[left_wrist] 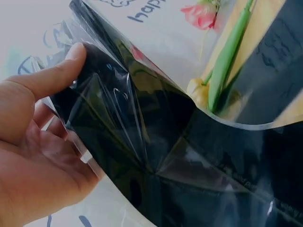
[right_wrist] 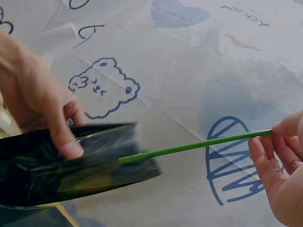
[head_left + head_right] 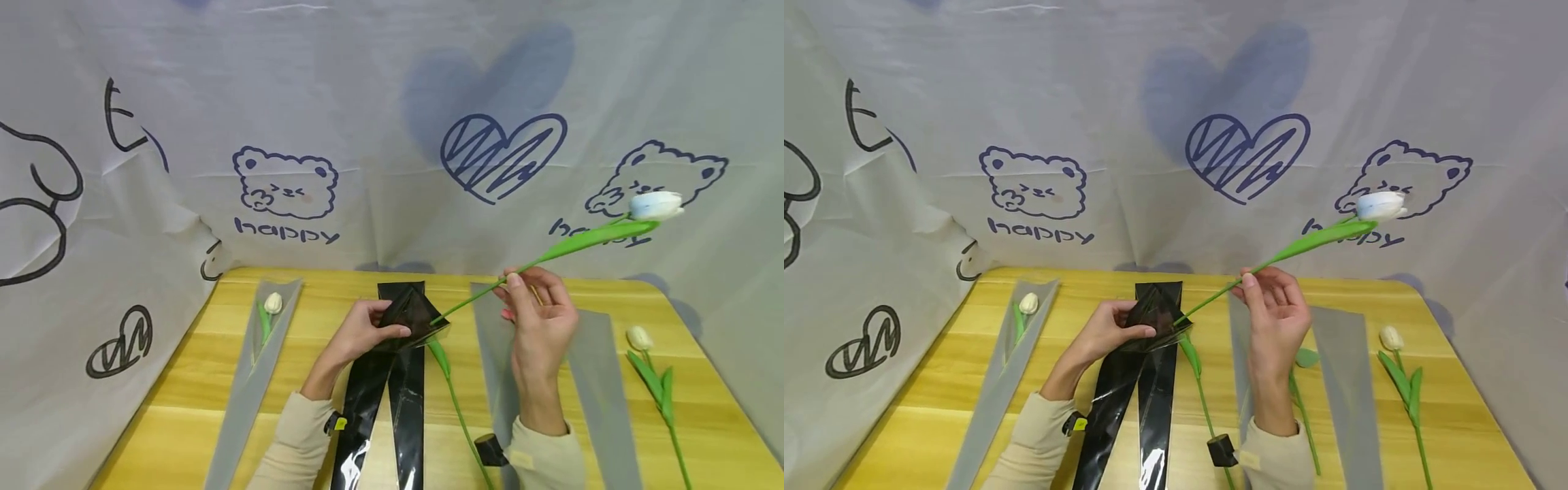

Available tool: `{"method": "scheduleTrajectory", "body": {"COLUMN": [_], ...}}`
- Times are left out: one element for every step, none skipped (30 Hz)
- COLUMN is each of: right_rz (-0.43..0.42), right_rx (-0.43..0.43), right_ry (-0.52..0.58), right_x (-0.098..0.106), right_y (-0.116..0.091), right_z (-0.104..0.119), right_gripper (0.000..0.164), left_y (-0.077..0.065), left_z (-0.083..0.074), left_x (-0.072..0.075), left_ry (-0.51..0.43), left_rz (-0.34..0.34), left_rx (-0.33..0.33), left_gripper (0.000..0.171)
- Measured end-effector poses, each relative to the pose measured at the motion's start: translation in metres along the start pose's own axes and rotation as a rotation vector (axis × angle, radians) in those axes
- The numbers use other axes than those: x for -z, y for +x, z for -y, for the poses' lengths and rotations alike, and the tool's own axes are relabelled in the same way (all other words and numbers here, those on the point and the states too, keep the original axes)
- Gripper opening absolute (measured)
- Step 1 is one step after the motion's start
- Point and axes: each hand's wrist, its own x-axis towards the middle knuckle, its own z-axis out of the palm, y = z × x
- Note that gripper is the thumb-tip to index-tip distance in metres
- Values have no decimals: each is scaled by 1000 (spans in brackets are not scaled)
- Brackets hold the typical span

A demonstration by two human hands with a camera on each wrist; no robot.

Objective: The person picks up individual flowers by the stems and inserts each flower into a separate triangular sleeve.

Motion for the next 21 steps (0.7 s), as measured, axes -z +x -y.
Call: {"method": "scheduleTrajectory", "body": {"right_rz": [13, 29, 49, 72, 97, 120, 143, 166, 189, 207, 222, 233, 245, 253, 260, 267, 277, 286, 296, 304, 313], "right_rx": [-5, -7, -8, -11, -14, -23, -31, -40, -50, -59, -67, -73, -78, -84, -94, -102, -108, -114, -119, -123, -126], "right_ry": [-17, -26, -36, -52, -78, -88, -112, -138, -170, -203, -236, -259, -284, -309, -335, -360, -385, -411, -437, -460, -472], "right_x": [0, 0, 0, 0, 0, 0, 0, 0, 0, -1, -2, -3, -4, -6, -7, -8, -8, -8, -8, -7, -6], "right_y": [0, -1, -1, -1, -2, -3, -3, -5, -6, -8, -9, -11, -12, -13, -14, -15, -15, -16, -16, -17, -17], "right_z": [-1, -2, -3, -4, -5, -6, -7, -8, -10, -13, -15, -17, -20, -22, -24, -25, -25, -25, -25, -25, -24], "right_gripper": [17, 17, 18, 18, 19, 20, 21, 21, 22, 22, 23, 23, 23, 22, 21, 20, 19, 18, 17, 16, 15], "left_y": [0, 0, 1, 1, 1, 1, 1, 1, 1, 0, -1, -2, -2, -3, -3, -3, -3, -3, -3, -3, -3], "left_z": [-1, -2, -3, -4, -4, -5, -6, -7, -7, -8, -9, -10, -11, -12, -13, -14, -15, -15, -14, -14, -13], "left_x": [-1, -1, -2, -3, -3, -4, -5, -6, -7, -7, -8, -8, -8, -7, -7, -7, -7, -8, -8, -10, -11], "left_ry": [-4, -8, -14, -22, -30, -42, -53, -65, -72, -80, -90, -103, -117, -130, -145, -160, -170, -173, -173, -169, -166], "left_rz": [8, 16, 21, 26, 26, 25, 23, 22, 21, 17, 12, 10, 12, 14, 14, 13, 15, 17, 20, 21, 21], "left_rx": [-3, -7, -7, -12, -14, -15, -17, -18, -22, -23, -20, -17, -13, -10, -7, -5, -8, -11, -17, -24, -30], "left_gripper": [19, 19, 19, 19, 19, 20, 19, 19, 19, 19, 20, 20, 20, 21, 21, 21, 21, 21, 21, 21, 21]}}
